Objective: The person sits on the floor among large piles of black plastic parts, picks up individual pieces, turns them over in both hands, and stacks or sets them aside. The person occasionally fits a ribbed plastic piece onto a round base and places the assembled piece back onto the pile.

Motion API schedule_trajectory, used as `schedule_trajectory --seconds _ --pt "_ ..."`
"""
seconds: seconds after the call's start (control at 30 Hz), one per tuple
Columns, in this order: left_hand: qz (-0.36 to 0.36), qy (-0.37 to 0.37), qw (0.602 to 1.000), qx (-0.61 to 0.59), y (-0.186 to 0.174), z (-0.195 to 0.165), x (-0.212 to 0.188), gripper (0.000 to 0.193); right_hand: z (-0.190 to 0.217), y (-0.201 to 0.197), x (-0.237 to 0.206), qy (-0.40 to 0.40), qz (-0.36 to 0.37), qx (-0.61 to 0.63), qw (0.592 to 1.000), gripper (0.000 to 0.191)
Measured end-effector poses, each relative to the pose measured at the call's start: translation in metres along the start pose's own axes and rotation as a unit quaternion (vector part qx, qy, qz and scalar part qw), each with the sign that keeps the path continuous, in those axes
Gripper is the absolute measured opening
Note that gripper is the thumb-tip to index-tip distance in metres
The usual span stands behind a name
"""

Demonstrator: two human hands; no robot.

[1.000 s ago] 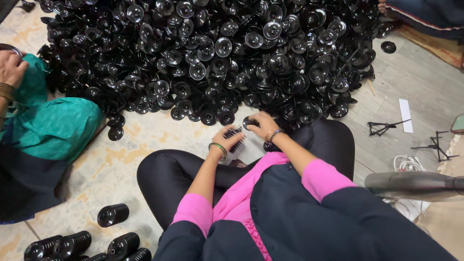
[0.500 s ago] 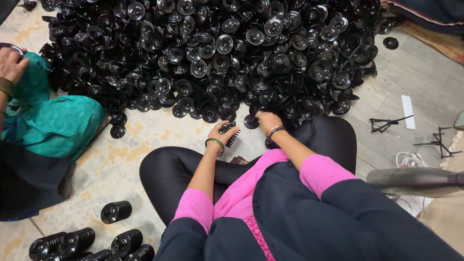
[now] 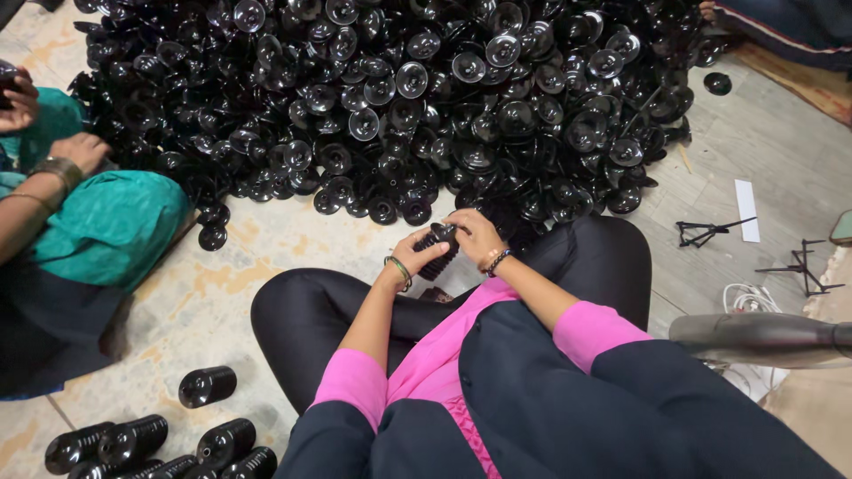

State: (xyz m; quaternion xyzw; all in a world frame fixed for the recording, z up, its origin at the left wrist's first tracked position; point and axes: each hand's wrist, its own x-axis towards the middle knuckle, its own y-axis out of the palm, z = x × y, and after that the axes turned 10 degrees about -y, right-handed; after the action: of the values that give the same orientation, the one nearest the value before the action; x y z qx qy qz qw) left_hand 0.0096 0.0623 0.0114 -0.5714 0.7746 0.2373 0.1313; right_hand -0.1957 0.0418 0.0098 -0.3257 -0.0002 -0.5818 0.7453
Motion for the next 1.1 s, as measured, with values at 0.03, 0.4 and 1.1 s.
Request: schedule_trajectory --seconds 0.03,0.4,1.1 --pt "-0.003 0.001 1.0 -0.005 -0.002 0.0 -0.001 0.061 0.001 -0.004 0.001 -0.011 0.033 0.015 0.999 0.037" --pt "-0.023 0.016 0.982 0.187 0.004 0.004 -0.005 0.087 -0.022 -0.031 0.002 0.211 0.216 0.229 0.926 0.031" --pt "-0.042 -0.164 0.984 -0.065 -0.013 0.0 0.006 0.054 0.024 0.009 -0.014 -0.07 0.144 -0.03 0.987 0.104"
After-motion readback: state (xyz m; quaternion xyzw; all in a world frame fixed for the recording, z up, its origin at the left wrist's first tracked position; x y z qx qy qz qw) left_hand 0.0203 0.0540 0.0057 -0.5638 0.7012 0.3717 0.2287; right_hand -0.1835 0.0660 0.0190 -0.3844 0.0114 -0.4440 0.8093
